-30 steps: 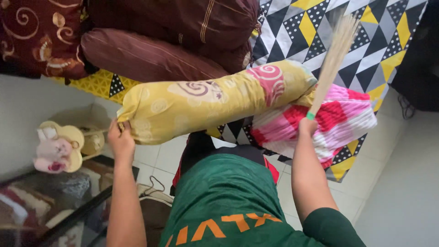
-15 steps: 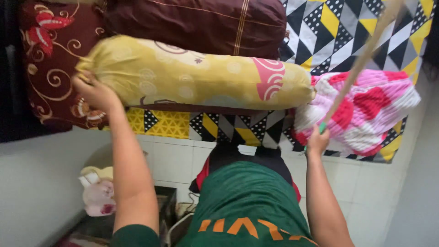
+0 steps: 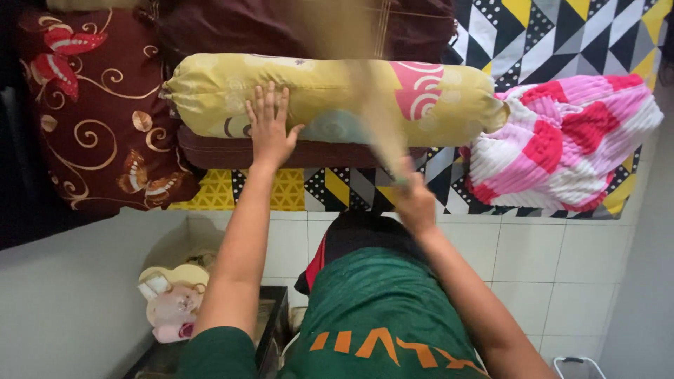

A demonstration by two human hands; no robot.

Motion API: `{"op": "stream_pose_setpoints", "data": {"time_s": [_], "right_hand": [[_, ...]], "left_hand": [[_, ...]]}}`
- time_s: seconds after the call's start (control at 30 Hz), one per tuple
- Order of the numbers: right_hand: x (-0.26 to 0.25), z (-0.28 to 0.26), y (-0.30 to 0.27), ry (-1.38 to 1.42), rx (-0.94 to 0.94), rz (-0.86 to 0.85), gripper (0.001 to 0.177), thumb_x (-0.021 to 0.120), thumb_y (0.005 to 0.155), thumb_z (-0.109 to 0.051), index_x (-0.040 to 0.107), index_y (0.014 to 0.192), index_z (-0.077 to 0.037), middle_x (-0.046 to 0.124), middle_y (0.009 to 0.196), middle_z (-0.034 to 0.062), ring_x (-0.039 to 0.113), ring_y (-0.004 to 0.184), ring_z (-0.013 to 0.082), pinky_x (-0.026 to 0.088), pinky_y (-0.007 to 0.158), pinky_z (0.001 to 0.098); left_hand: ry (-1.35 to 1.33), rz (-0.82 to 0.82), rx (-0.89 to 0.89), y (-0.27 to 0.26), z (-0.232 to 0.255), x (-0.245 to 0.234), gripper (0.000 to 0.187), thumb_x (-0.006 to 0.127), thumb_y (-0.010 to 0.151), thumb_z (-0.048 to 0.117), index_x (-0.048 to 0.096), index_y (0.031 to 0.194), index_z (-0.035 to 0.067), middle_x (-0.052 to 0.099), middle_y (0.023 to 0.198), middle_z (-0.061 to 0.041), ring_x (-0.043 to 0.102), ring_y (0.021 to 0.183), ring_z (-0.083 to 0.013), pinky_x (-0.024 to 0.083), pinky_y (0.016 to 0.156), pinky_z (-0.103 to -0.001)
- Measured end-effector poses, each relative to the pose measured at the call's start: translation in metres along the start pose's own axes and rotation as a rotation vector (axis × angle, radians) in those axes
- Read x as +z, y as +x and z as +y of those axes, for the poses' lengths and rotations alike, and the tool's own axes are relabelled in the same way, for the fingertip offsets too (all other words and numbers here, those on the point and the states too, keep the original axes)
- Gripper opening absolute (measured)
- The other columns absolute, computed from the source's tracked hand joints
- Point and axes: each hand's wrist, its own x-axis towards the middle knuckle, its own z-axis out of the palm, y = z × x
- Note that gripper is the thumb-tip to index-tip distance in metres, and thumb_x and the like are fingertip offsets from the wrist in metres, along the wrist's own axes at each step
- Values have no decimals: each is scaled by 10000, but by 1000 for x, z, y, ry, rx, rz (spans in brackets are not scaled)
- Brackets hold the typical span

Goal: Tidying and cleaning pillows and bolsters on a bed by putting on cases and dusting them with a broom.

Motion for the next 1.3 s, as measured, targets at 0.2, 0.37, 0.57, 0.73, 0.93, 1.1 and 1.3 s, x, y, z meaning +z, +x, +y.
{"op": "stream_pose_setpoints", "data": {"time_s": [0.2,0.37,0.57,0.73,0.93,1.1,1.3], "right_hand": [[7,117,-68,-506,192,-151,369,551,1025,-238,577,1393,-225,669,955,191,690,780,403,543,631,515],[-82,157,-104,-140,902,166,401,494,1094,-376,586,1371,-101,710,1008,243,687,897,431,519,802,547],[-53,92,-111,73,358,454,418,558,1085,-222,522,1430,11,689,1141,258,683,978,423,520,837,497],[-47,-22,-90,-300,288,-182,514,610,982,-339,559,1481,-226,668,954,226,661,784,458,526,668,549],[-52,90,-132,-184,858,124,404,550,1043,-427,653,1282,-117,691,846,278,656,782,483,493,708,598],[-1,31,-118,-31,514,446,326,612,1124,-345,590,1386,-150,695,916,228,685,787,413,517,696,500],[80,-128,-62,-389,102,51,548,611,1001,-383,477,1532,-383,666,964,161,675,732,393,542,615,513]], "left_hand": [[218,-248,-236,9,-8,26,748,596,1061,533,262,1630,180,48,1743,-136,-20,1620,-336,-46,1303,-545],[156,-135,-223,7,2,36,884,626,991,481,121,1683,263,-46,1733,-52,-49,1589,-280,-42,1261,-522],[115,-207,-318,-8,6,44,865,640,992,479,146,1670,269,-59,1730,-69,-54,1590,-280,-28,1271,-524],[113,-226,-315,-20,7,28,829,636,992,488,206,1660,253,-32,1742,-64,-36,1601,-277,3,1285,-519],[153,-282,-185,1,-19,10,889,674,975,485,126,1660,337,-9,1733,-37,13,1590,-266,34,1282,-513],[113,-346,-45,10,-72,-16,1264,776,760,44,40,1696,468,-31,1800,84,34,1626,-176,136,1274,-386],[369,-302,-169,16,-150,-54,1291,952,715,358,34,1617,452,-48,1733,-21,-11,1597,-204,26,1266,-584]]}}
